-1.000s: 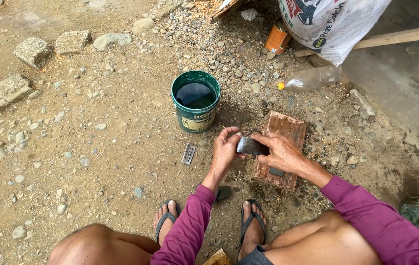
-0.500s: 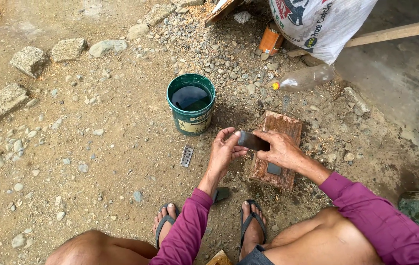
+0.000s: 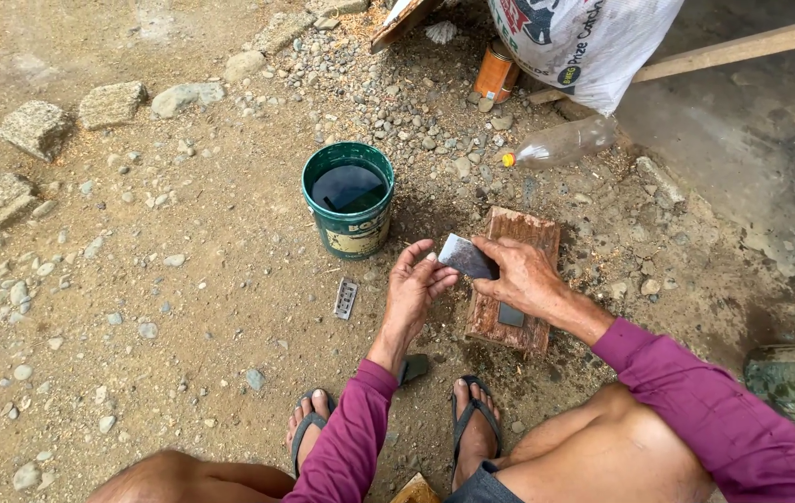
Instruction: Sharpening a metal plane blade on a whetstone with water.
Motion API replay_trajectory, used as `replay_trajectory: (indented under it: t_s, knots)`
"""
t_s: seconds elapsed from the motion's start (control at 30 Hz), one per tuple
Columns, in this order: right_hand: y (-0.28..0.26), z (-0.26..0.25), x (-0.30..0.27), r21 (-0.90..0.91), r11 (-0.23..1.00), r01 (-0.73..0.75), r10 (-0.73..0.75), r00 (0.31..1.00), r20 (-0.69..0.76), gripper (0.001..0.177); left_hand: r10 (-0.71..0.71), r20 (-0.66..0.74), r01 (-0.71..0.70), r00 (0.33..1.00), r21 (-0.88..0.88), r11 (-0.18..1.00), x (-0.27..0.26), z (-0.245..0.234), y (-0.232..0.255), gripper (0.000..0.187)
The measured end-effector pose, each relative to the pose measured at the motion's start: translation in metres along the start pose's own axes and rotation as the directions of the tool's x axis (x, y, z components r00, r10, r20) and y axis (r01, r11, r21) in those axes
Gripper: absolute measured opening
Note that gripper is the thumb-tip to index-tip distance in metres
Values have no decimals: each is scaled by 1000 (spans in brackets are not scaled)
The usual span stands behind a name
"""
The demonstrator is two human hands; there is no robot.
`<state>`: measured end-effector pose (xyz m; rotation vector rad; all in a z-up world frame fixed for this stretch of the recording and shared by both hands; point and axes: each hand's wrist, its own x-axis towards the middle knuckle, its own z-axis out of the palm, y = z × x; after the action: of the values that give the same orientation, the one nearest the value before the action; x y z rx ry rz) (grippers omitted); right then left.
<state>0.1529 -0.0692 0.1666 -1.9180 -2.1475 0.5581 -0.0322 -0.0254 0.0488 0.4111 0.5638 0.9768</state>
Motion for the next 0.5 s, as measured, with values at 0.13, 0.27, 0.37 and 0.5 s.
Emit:
replay_trajectory:
  t_s: [0.13,0.27,0.37,0.5]
  knots:
    - [10,-2,3,44,994,105,-105,994,-3,87,4,-58,4,998,146,989,21,-6,-14,39]
    - [57,11,4,122,979,163,-163,987,-13,85,-82,0,82,997,-17,996,49,-20,-53,34]
    - [79,25,-13,189,962,-195,179,979,96,82,-227,-28,226,974,-22,974,52,-5,-61,28]
    - [134,99,-57,182,782,-596,601,798,29,77,-60,-36,62,998,853,518,41,-43,-133,28]
